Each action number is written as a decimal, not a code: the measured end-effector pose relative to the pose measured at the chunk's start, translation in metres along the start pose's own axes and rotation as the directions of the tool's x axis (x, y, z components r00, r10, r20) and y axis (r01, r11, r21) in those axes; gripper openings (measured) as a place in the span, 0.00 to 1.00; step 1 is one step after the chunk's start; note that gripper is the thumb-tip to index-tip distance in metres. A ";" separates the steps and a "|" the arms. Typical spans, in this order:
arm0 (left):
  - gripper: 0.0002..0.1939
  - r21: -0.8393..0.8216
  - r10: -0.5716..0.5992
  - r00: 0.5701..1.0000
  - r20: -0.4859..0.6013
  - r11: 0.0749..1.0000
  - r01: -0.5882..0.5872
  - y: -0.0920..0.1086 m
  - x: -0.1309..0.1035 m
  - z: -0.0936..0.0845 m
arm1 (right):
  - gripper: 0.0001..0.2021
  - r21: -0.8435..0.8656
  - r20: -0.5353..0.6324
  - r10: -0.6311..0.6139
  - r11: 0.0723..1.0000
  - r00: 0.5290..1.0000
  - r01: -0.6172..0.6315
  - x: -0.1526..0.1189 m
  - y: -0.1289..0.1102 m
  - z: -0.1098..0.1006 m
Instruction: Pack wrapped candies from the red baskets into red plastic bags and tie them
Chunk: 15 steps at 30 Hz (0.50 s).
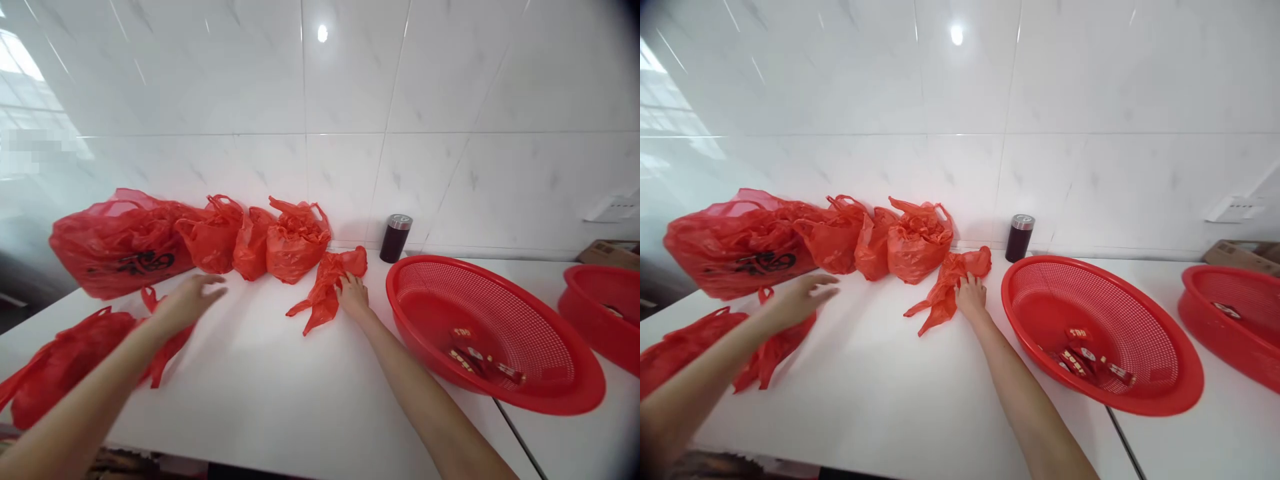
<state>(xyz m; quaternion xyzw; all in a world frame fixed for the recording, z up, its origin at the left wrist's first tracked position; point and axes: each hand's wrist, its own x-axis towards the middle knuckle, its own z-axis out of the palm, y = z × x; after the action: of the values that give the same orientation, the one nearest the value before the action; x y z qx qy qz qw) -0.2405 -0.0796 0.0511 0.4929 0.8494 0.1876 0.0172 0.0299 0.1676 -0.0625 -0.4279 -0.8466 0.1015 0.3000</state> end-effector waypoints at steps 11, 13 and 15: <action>0.31 -0.377 0.288 0.949 -0.128 0.871 -0.315 0.173 0.002 0.105 | 0.15 0.483 -0.441 -0.047 0.829 0.896 0.282 -0.024 -0.059 -0.102; 0.25 -0.387 0.309 0.948 -0.075 0.867 -0.313 0.182 0.000 0.117 | 0.14 0.576 -0.469 0.035 0.770 0.883 0.275 -0.034 -0.058 -0.120; 0.22 -0.384 0.322 0.946 -0.031 0.870 -0.308 0.183 0.000 0.121 | 0.14 0.610 -0.490 0.112 0.752 0.865 0.248 -0.046 -0.050 -0.138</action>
<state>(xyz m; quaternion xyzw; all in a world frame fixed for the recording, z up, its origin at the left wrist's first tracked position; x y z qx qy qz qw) -0.0630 0.0385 -0.0002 0.6148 0.7041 0.3420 0.0968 0.0994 0.0896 0.0497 -0.2741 -0.6654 0.2661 0.6413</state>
